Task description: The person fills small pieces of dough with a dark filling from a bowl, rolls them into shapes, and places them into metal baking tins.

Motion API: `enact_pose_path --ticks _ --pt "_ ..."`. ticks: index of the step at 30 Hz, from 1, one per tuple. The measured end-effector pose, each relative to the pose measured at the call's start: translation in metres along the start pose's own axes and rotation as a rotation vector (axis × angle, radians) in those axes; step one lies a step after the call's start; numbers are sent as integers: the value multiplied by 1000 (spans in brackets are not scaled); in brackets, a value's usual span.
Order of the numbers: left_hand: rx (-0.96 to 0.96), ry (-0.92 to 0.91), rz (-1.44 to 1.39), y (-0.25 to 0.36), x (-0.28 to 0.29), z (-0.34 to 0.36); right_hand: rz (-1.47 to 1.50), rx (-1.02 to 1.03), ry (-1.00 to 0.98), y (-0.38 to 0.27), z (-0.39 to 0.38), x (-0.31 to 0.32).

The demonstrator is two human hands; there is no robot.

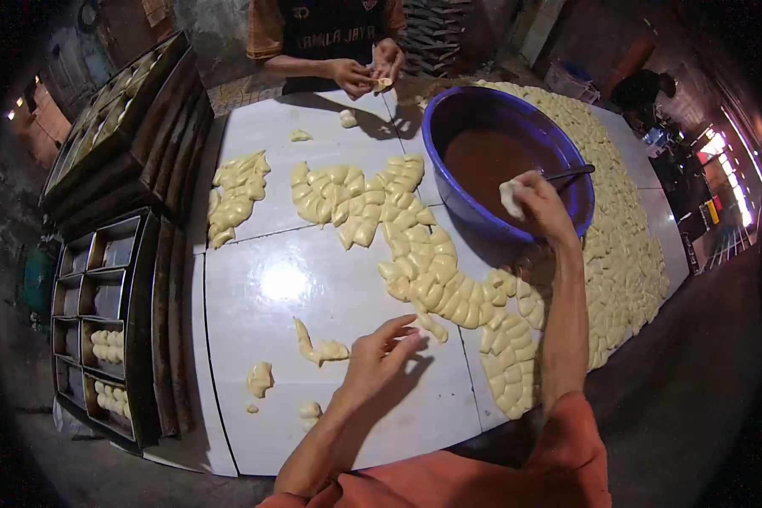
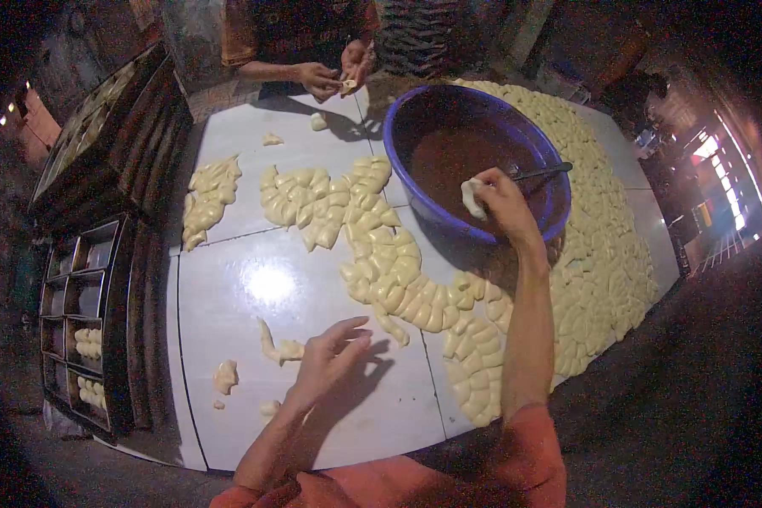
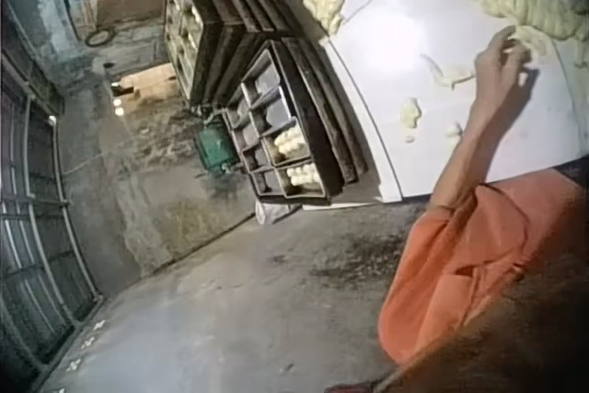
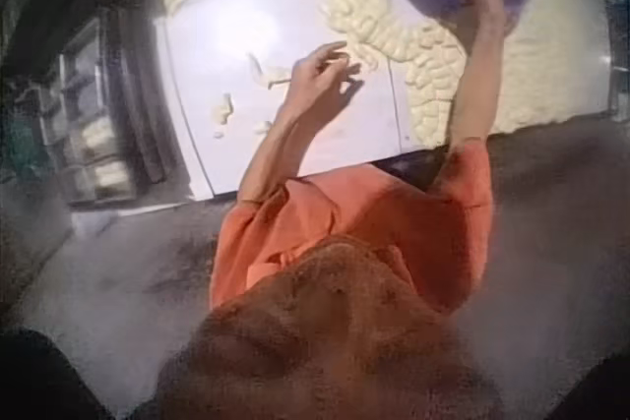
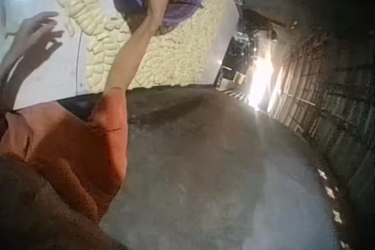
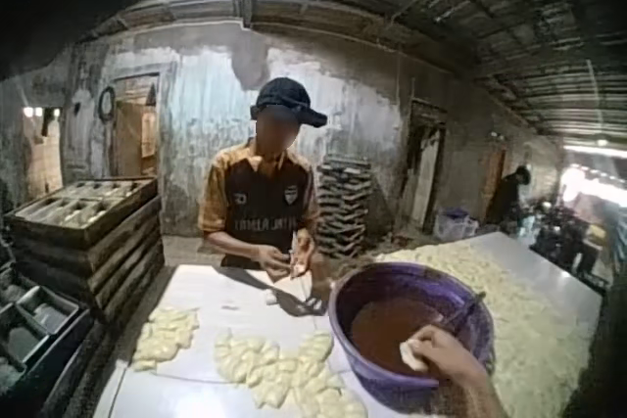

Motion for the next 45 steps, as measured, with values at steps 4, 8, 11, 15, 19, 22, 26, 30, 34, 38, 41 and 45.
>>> enact_pose_path --ticks 4,8,11,15,19,22,26,30,34,38,41,45 --pt "135 53 49 0 19 -5 -887 36 -362 45 18 -28" --pt "104 -30 164 -8 23 -10 -873 -61 -646 86 38 -30" --pt "129 -36 202 -14 23 -10 -847 -33 -618 90 38 -28" --pt "89 -54 160 -9 16 -7 -613 -62 -472 62 33 -36" --pt "29 -86 94 -1 10 0 86 -203 -256 1 -5 -56" --pt "-3 -84 27 -2 -7 14 358 -270 -133 -22 -57 -80" --pt "74 50 -435 1 -13 23 584 -411 -258 -10 -139 -138" --pt "277 -41 -854 -9 8 6 668 -486 -265 34 -193 -176" --pt "280 380 -885 -50 65 -11 557 -520 -342 43 -231 -198" --pt "150 463 -777 -62 102 -24 182 -116 -304 21 -277 -226" --pt "151 480 -709 -61 109 -30 -2 35 -295 14 -292 -243" --pt "116 502 -485 -51 117 -36 -166 281 -169 19 -296 -248"
Point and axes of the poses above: each hand's wrist, its own z-axis towards the middle knuckle, its own x-axis out of the back of the hand, y = z × x, the point moved 6 cm from there along z, towards the middle knuckle, and after that the axes turned 14 degrees about y, right-handed, at the moved point
